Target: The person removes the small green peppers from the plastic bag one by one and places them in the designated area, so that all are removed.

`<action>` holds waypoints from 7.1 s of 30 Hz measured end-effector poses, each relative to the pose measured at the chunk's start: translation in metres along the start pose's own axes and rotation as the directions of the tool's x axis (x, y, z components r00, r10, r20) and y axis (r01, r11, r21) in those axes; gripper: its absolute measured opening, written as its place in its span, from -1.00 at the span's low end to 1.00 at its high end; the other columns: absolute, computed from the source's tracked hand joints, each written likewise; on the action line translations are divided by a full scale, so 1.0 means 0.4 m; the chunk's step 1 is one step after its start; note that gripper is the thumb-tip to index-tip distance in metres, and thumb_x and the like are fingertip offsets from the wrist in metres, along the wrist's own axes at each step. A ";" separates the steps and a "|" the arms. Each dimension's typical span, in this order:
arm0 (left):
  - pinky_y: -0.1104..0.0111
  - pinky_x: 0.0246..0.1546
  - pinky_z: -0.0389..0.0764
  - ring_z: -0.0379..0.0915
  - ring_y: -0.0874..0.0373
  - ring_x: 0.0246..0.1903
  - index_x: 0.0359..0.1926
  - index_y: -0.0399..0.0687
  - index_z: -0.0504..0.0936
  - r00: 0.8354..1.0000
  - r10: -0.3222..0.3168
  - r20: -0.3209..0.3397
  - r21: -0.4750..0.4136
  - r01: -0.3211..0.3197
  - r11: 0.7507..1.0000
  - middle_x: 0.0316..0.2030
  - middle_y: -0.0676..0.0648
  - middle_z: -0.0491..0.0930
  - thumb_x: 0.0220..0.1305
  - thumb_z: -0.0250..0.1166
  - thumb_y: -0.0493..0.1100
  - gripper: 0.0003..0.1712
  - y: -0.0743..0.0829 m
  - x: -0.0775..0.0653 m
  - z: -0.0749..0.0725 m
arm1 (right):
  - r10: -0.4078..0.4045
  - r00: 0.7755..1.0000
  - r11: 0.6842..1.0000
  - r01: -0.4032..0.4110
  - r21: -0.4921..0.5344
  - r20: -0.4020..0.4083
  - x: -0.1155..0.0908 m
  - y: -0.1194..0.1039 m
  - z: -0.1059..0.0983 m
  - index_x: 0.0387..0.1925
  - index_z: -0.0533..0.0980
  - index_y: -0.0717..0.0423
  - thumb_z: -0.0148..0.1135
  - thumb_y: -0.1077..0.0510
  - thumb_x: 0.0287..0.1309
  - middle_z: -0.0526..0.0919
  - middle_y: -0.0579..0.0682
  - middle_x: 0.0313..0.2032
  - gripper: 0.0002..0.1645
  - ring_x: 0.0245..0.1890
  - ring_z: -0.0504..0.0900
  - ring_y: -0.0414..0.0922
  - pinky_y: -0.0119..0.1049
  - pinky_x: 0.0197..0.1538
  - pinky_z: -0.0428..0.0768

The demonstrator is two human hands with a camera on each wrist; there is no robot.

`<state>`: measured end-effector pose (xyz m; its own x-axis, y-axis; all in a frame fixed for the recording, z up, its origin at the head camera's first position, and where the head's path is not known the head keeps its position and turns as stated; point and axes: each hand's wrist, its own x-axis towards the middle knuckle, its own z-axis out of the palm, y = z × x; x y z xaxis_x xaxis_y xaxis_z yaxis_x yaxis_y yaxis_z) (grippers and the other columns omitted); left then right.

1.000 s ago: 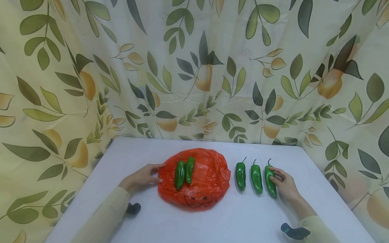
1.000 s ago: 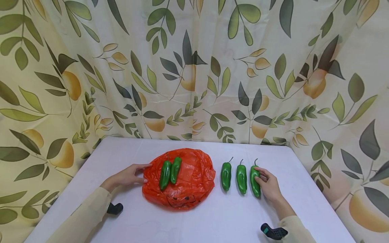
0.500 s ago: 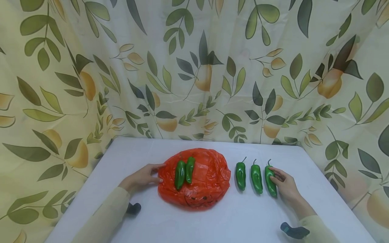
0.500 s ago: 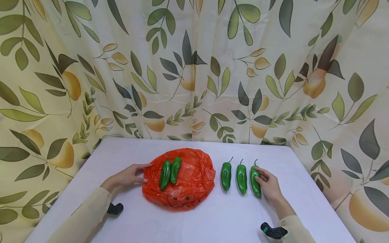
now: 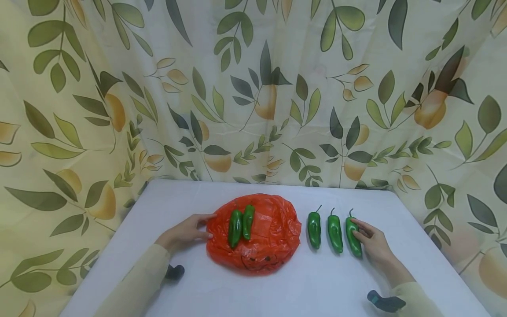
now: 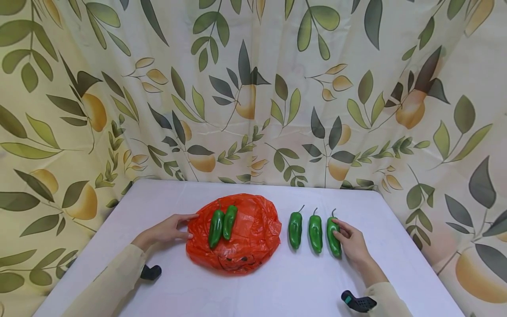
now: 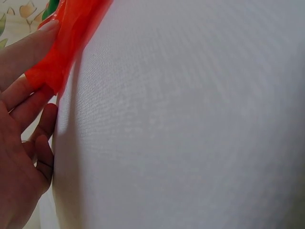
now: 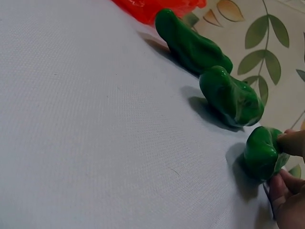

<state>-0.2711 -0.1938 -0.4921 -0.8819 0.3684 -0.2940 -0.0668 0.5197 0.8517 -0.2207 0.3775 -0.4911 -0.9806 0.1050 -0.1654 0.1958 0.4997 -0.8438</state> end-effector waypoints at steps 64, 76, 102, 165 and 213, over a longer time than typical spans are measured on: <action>-0.25 0.52 0.05 0.04 -0.15 0.55 0.44 0.30 0.41 0.999 0.038 0.007 0.047 -0.038 0.998 0.49 0.00 0.31 0.12 0.49 -0.11 -0.15 -0.004 0.009 -0.007 | -0.115 0.993 0.993 0.115 0.002 -0.008 -0.034 -0.221 0.062 0.54 0.07 0.21 -0.14 -0.05 0.57 0.13 0.39 0.51 -0.29 0.47 0.25 0.30 0.15 0.42 0.43; -0.23 0.55 -0.03 0.01 -0.15 0.56 0.45 0.28 0.40 0.998 0.067 0.014 0.024 -0.068 0.997 0.51 0.01 0.30 0.12 0.49 -0.13 -0.14 -0.005 0.007 -0.006 | -0.158 0.986 0.987 0.159 -0.009 0.062 -0.052 -0.287 0.133 0.52 0.15 0.13 -0.05 -0.03 0.55 0.22 0.32 0.49 -0.33 0.44 0.32 0.26 0.20 0.45 0.39; -0.22 0.54 0.05 0.04 -0.15 0.55 0.46 0.20 0.40 1.000 0.027 -0.003 0.018 -0.027 0.999 0.50 -0.04 0.31 0.14 0.47 -0.18 -0.15 0.011 0.002 0.002 | -0.270 0.938 0.959 0.240 0.154 0.219 -0.043 -0.366 0.321 0.42 0.31 0.18 0.05 0.12 0.48 0.36 0.25 0.43 -0.43 0.41 0.37 0.25 0.13 0.38 0.50; -0.25 0.52 0.07 0.03 -0.18 0.55 0.45 0.29 0.41 1.000 0.029 -0.004 0.020 -0.029 0.999 0.51 -0.04 0.29 0.13 0.49 -0.13 -0.15 0.001 -0.002 0.001 | -0.210 0.910 0.978 0.190 0.089 0.357 0.023 -0.411 0.574 0.49 0.29 -0.11 0.10 0.11 0.45 0.35 0.14 0.44 -0.37 0.44 0.29 0.21 0.43 0.43 0.24; -0.30 0.49 0.09 0.04 -0.17 0.54 0.41 0.35 0.44 0.999 -0.011 -0.032 -0.001 0.011 1.000 0.50 -0.03 0.30 0.07 0.53 -0.10 -0.14 -0.002 -0.001 0.006 | -0.274 0.915 0.961 0.251 0.117 0.296 -0.019 -0.403 0.536 0.35 0.40 0.08 0.19 0.31 0.33 0.44 0.19 0.28 -0.42 0.19 0.47 0.13 0.07 0.18 0.64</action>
<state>-0.2696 -0.1926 -0.4936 -0.8957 0.3376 -0.2894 -0.0770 0.5232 0.8487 -0.2460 0.1117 -0.4631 -0.9526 -0.2959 -0.0710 -0.0582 0.4063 -0.9119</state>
